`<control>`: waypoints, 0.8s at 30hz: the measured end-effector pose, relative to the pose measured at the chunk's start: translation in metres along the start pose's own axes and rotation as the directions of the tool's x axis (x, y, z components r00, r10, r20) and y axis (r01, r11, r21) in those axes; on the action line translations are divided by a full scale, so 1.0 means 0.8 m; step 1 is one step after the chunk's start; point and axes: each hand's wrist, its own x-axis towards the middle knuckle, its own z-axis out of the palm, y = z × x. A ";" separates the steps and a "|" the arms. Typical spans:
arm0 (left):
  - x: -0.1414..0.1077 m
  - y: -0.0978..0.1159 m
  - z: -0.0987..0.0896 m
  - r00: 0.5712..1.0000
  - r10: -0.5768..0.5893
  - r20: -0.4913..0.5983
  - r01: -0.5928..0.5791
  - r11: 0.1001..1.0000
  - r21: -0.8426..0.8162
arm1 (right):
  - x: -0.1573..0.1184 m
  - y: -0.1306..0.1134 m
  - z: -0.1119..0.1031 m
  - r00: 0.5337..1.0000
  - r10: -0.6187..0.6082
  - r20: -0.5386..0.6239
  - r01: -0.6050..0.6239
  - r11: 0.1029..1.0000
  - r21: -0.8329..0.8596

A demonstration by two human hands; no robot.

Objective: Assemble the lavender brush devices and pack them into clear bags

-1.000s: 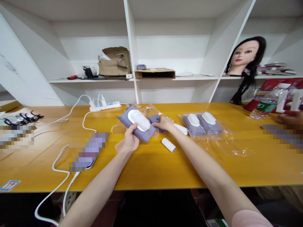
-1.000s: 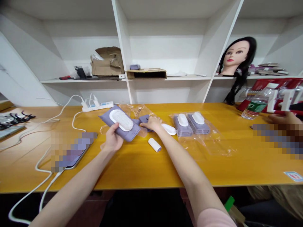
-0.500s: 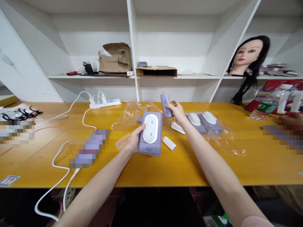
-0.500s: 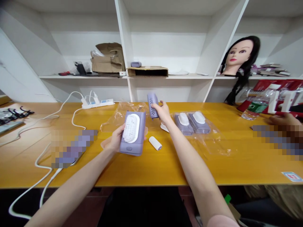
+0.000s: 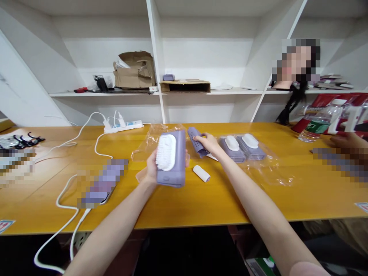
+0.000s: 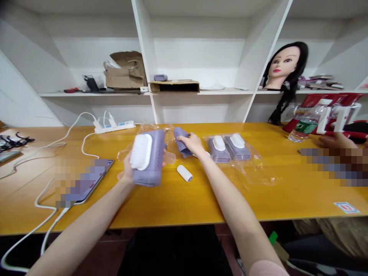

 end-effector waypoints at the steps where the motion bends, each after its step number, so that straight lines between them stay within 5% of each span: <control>1: 0.002 0.006 -0.002 0.999 -0.003 0.034 0.004 0.999 -0.036 | 0.002 -0.002 0.006 1.000 -0.004 -0.004 0.003 0.994 -0.111; 4: 0.007 0.024 -0.012 0.991 0.062 0.118 -0.045 0.989 -0.141 | 0.005 -0.009 0.025 1.000 0.003 0.006 0.000 0.924 -0.383; 8: 0.003 0.043 -0.015 0.982 0.176 0.075 -0.161 0.971 -0.174 | 0.008 -0.017 0.048 0.999 0.020 -0.036 -0.036 0.842 -0.538; 17: 0.000 0.048 -0.009 0.983 0.166 0.083 -0.151 0.975 -0.161 | 0.006 -0.019 0.064 0.999 0.026 -0.022 -0.034 0.748 -0.663; 20: 0.002 0.047 -0.010 0.984 0.156 0.088 -0.142 0.979 -0.146 | 0.000 -0.025 0.062 0.988 -0.145 0.044 0.138 0.741 -0.657; 24: 0.002 0.047 -0.008 0.985 0.152 0.082 -0.139 0.980 -0.142 | -0.015 -0.033 0.065 0.903 -0.342 0.260 0.429 0.687 -0.587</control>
